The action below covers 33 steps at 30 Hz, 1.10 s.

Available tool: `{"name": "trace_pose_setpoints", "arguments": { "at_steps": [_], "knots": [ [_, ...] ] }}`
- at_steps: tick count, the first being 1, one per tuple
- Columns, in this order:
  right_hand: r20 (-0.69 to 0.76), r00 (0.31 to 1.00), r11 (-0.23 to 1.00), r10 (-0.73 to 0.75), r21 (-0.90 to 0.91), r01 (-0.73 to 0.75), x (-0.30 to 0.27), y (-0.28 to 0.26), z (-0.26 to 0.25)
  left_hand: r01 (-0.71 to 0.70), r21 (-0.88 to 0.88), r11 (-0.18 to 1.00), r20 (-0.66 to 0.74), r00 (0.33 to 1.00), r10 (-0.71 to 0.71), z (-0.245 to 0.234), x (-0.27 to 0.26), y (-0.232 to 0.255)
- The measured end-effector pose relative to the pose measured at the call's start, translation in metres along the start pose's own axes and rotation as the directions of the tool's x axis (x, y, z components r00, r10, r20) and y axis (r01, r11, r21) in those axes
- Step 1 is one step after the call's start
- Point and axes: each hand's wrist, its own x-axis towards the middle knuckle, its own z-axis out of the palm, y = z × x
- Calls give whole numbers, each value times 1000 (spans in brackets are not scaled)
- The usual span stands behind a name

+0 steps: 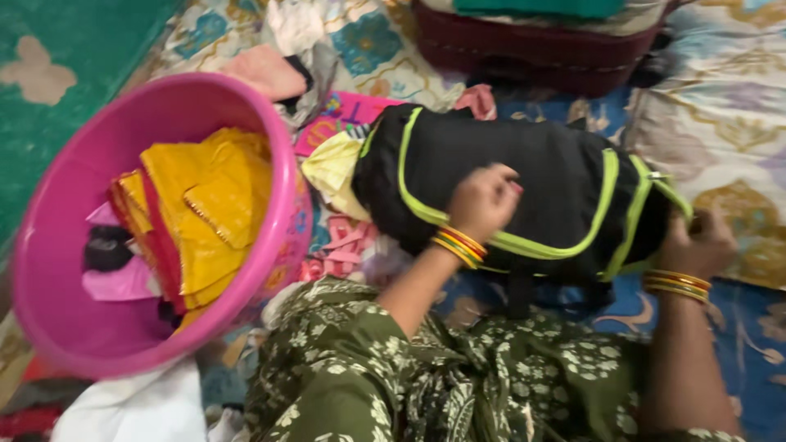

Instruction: The person folds small pieces of clothing and places them into a black duffel bag with neon green trim. They zip the bag closed, then reopen it to add more folded garments before zipping it again.

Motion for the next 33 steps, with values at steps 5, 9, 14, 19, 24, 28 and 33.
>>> {"name": "trace_pose_setpoints", "arguments": {
  "at_steps": [5,9,14,19,24,28,33],
  "knots": [
    [31,995,996,-90,7,90,-11,-9,-5,182,287,941,-459,888,-31,-106,10,-101],
    [153,988,926,30,368,-85,-21,-23,-1,550,487,678,-587,781,-212,-147,7,-172],
    [264,957,923,119,326,-204,-24,-18,6,674,388,629,-572,711,-409,-154,-4,-234],
    [275,956,954,102,244,-172,-21,-7,9,520,518,679,-411,847,-336,-152,0,-270],
    [251,965,976,75,179,-123,-18,-5,10,644,483,593,-369,764,-529,-156,3,-273],
    [255,958,923,130,322,-210,-21,-8,8,534,531,658,-412,841,-350,-160,7,-255],
    [71,987,989,-144,-11,145,-11,-21,-7,305,578,757,-470,883,4,-175,19,-192]
  ]
}}
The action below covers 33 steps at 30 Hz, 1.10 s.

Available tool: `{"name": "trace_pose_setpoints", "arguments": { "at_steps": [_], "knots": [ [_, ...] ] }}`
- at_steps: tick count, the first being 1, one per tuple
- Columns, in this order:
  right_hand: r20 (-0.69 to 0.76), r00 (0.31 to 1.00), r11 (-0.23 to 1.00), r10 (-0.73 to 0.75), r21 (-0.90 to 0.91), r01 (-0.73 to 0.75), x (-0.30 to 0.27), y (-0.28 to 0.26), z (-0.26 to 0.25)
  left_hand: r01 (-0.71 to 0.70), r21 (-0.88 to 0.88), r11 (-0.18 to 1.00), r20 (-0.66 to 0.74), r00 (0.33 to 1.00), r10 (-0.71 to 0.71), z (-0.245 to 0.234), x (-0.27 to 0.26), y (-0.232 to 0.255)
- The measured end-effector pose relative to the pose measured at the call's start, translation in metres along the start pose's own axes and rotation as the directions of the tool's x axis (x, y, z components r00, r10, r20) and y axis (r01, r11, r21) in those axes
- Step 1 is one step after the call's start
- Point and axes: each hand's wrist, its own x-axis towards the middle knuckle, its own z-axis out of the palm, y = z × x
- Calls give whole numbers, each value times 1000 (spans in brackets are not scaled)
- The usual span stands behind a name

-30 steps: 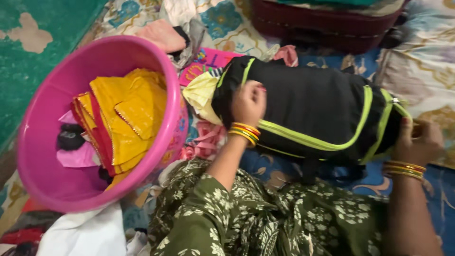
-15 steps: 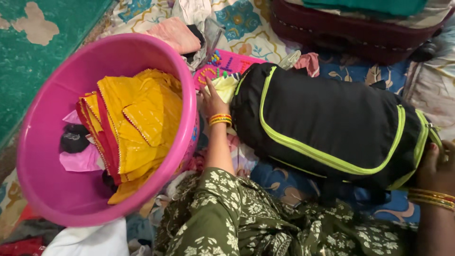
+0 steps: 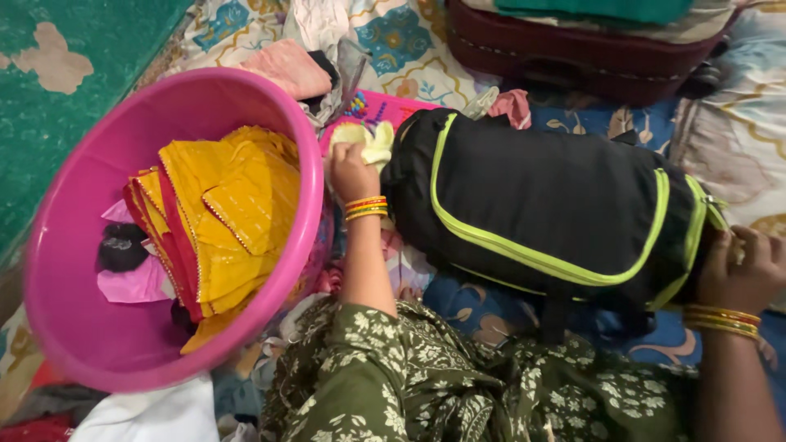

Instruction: The person folds small pieces of clothing and places them into a black duffel bag with neon green trim. They zip the bag closed, then reopen it to add more folded garments before zipping it again.

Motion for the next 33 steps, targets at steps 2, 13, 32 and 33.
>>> {"name": "trace_pose_setpoints", "arguments": {
  "at_steps": [2,13,32,33],
  "knots": [
    [-35,998,997,-54,-51,52,6,-17,-8,-91,-65,994,-129,988,82,-30,17,27],
    [570,788,-29,232,814,-580,20,-205,-29,-409,-519,751,-109,903,416,-111,-62,239],
    [726,647,-683,-234,351,-640,50,-191,-27,503,-452,736,784,618,59,-86,-83,256],
    [713,642,-712,-283,292,-639,49,-191,-26,430,-494,756,712,699,68,-73,-80,246]
  ]
}}
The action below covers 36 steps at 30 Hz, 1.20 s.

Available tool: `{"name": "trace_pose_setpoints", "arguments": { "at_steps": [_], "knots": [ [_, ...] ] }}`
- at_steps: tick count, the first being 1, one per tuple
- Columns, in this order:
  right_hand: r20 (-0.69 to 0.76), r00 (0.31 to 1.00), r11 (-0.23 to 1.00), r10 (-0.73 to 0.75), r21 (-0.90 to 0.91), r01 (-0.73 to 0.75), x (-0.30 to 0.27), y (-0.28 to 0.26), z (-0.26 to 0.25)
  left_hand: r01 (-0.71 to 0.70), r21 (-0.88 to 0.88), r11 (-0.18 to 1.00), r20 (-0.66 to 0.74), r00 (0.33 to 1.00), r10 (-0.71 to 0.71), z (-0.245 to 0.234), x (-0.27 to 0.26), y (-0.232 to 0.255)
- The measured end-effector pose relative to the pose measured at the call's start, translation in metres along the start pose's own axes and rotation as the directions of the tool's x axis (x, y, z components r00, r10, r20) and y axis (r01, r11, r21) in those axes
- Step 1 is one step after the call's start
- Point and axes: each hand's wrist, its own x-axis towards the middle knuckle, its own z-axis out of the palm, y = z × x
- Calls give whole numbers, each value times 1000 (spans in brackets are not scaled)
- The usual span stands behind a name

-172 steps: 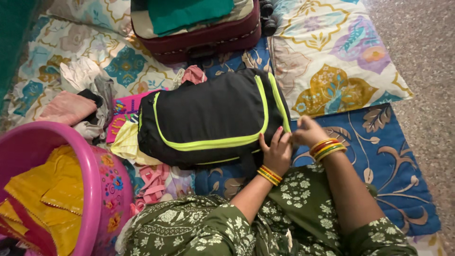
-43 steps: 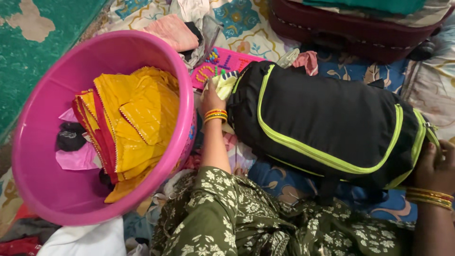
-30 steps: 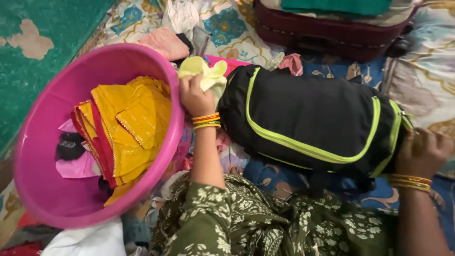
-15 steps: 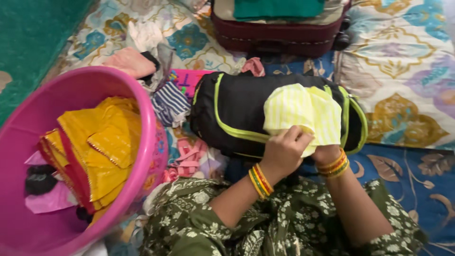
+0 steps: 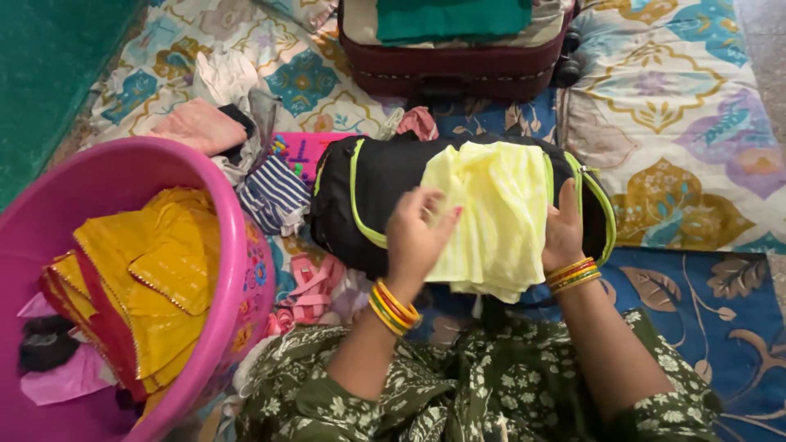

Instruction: The person folds small pieces of clothing and places them into a black duffel bag with neon green trim. They zip the bag closed, then reopen it to add more folded garments before zipping it again.

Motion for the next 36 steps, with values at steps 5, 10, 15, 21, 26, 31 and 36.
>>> {"name": "trace_pose_setpoints", "arguments": {
  "at_steps": [5,10,15,21,26,31,36],
  "knots": [
    [-152,986,985,-75,-166,49,4,0,-10,-100,65,993,-179,978,110,22,18,-41],
    [-313,949,975,40,-194,-105,7,-1,-25,-178,509,842,-287,887,361,33,17,-39],
    [-287,955,888,-78,-455,-65,6,2,-31,-177,582,793,-219,906,363,34,28,-39],
    [-375,887,775,-271,-631,-30,7,-4,9,68,11,998,-73,995,-68,27,41,-51],
    [-103,857,640,-505,-710,292,-11,3,67,24,-403,915,-30,999,-40,24,11,-29],
    [391,734,-66,-556,-900,430,-21,61,105,-216,-721,658,106,904,413,49,-35,16],
    [494,845,-428,-203,-821,377,-31,53,105,345,-892,291,402,900,165,27,-4,1]
  ]
}}
